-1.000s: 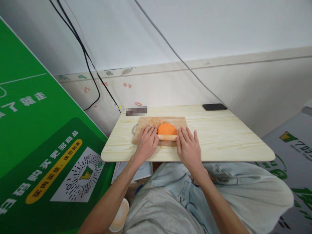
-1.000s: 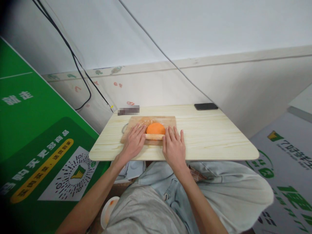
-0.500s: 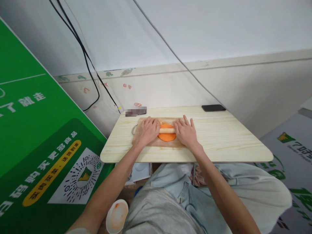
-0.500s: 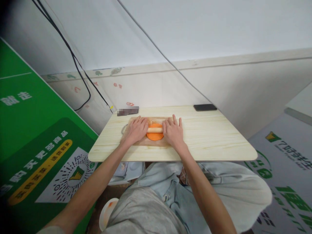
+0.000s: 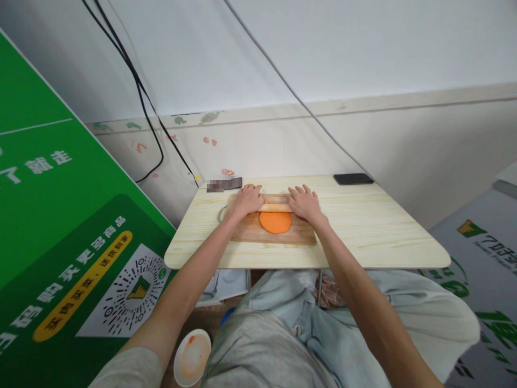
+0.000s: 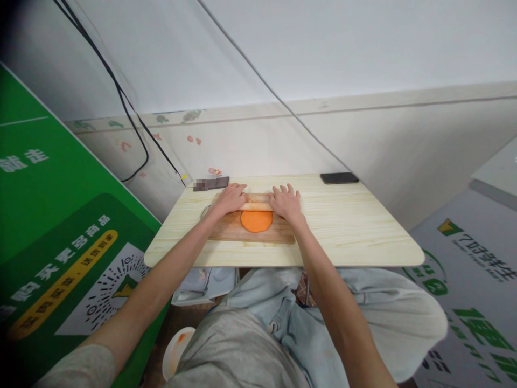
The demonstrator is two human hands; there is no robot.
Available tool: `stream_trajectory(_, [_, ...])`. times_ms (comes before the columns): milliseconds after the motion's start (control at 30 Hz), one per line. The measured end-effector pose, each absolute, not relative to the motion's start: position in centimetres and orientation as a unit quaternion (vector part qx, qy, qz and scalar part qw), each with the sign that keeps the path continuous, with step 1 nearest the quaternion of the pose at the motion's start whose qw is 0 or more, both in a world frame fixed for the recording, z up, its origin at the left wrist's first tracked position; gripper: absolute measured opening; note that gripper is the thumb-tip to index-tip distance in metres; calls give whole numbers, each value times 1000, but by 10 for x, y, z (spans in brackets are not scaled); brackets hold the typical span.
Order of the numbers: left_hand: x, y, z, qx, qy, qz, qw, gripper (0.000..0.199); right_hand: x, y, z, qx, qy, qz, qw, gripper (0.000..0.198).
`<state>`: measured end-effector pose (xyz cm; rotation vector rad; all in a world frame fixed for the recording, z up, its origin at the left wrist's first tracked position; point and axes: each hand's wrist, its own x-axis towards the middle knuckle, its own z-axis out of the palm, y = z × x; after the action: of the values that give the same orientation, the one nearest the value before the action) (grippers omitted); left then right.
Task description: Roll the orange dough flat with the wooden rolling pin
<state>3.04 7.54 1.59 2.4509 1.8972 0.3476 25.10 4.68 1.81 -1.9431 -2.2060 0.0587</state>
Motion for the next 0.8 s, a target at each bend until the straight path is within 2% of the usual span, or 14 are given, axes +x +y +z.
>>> stream_trajectory(267, [30, 55, 15, 784, 609, 123, 5, 47, 248, 27, 3, -661, -731, -46, 163, 54])
stream_trajectory(533, [33, 38, 17, 777, 616, 131, -8, 49, 247, 11, 1, -659, -730, -53, 174, 62])
stream_trajectory(800, [34, 21, 13, 773, 612, 165, -34, 38, 244, -7, -1, -659, -727, -56, 184, 64])
